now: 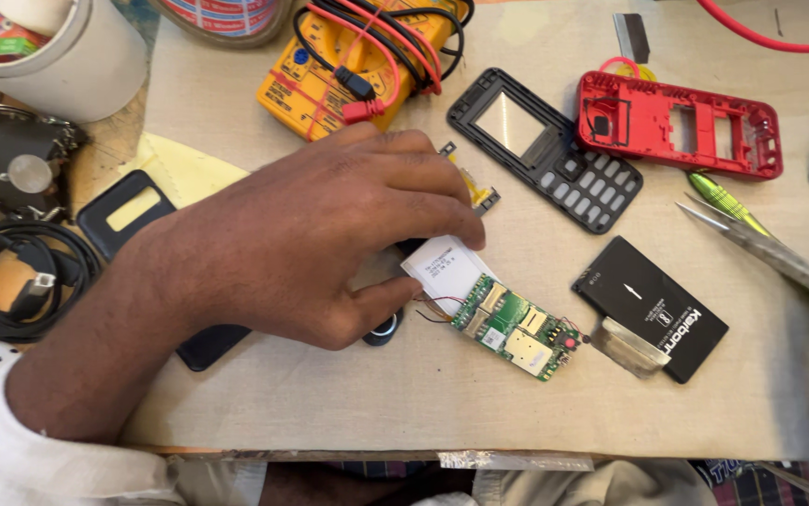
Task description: The person disassembles a red mobile phone by removing the back cover, battery, and internal components using a metal prying tool. They then connect a charging cable to a separate smartphone.
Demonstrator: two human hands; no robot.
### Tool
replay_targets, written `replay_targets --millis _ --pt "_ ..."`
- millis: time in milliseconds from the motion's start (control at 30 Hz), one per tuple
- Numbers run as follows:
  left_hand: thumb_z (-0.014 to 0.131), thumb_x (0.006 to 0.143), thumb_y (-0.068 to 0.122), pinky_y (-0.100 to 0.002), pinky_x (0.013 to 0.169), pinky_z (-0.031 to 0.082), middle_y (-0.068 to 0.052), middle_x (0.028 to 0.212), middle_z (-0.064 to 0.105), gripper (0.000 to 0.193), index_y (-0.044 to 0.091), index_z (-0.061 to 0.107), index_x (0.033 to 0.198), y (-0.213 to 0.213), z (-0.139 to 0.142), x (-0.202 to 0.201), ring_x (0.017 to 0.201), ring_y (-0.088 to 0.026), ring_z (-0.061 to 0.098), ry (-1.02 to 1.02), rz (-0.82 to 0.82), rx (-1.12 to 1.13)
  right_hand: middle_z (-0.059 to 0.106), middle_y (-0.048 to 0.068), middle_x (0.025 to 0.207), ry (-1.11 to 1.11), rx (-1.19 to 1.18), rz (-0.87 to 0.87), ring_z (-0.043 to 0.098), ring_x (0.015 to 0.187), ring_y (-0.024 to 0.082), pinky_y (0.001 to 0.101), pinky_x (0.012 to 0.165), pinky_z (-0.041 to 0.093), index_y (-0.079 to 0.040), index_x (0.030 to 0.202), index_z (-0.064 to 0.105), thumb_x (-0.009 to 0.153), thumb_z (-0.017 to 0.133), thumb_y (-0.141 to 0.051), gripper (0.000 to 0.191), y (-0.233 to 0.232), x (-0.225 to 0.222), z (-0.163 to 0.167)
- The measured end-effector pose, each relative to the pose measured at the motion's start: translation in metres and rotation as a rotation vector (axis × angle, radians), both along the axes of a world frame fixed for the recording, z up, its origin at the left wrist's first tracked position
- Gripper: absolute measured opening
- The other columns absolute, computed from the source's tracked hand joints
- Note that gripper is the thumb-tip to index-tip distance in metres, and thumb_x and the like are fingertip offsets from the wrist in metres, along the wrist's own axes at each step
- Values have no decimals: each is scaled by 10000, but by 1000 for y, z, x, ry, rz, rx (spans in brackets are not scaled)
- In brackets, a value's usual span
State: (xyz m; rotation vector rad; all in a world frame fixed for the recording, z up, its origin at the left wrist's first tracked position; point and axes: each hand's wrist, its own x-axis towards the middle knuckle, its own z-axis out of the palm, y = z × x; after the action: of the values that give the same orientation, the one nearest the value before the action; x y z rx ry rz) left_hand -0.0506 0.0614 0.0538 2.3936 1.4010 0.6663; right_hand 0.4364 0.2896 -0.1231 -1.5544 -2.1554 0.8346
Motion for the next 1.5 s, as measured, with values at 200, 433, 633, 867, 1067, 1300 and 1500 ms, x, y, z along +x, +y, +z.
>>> replay_targets --millis 200,433,633,867,1067,1300,1500 --pt "792 750 141 -431 986 439 -55 1172 669 424 77 700 1159 -1 0 0 1128 -272 581 14 0 3 617 218 1105 -92 149 50 668 874 266 370 803 576 54 1377 500 1117 483 -146 329 -31 -32 36" --pt "785 761 156 -424 1000 434 -42 1158 675 437 90 698 1184 -2 -1 0 1126 -257 586 26 6 16 623 236 1123 -124 150 -18 651 1020 296 425 913 544 36 1370 532 1123 539 -180 329 -65 -76 79" --pt "784 772 170 -430 1009 431 -45 1174 659 431 87 694 1186 -1 -4 0 1134 -260 582 38 -8 40 643 149 1078 3 210 111 619 946 205 354 917 528 7 1276 583 1110 670 -228 300 -95 -106 106" --pt "790 770 194 -435 1020 426 -57 1184 647 441 96 696 1189 -1 -3 0 1160 -264 586 31 2 19 733 89 1149 -27 345 567 697 997 207 338 840 557 -100 1191 722 729 854 -348 541 -147 -179 157" --pt "790 745 167 -435 1001 445 -71 1171 655 459 79 697 1186 -4 0 -1 1151 -294 597 -8 1 21 720 90 1155 -53 326 609 678 1053 263 385 860 548 -72 1234 682 726 852 -385 620 -156 -216 165" --pt "796 744 170 -449 1021 447 -91 1181 650 481 77 691 1204 -2 1 -3 1160 -307 597 -14 9 16 717 94 1119 -52 426 626 676 1023 278 394 862 541 -57 1180 693 739 853 -359 557 -157 -224 157" --pt "793 787 191 -447 1019 444 -84 1197 647 468 86 676 1227 -5 1 -4 1173 -305 596 -54 24 12 711 114 1103 -44 452 557 681 954 278 380 819 553 -56 1138 725 719 868 -308 509 -160 -226 158"
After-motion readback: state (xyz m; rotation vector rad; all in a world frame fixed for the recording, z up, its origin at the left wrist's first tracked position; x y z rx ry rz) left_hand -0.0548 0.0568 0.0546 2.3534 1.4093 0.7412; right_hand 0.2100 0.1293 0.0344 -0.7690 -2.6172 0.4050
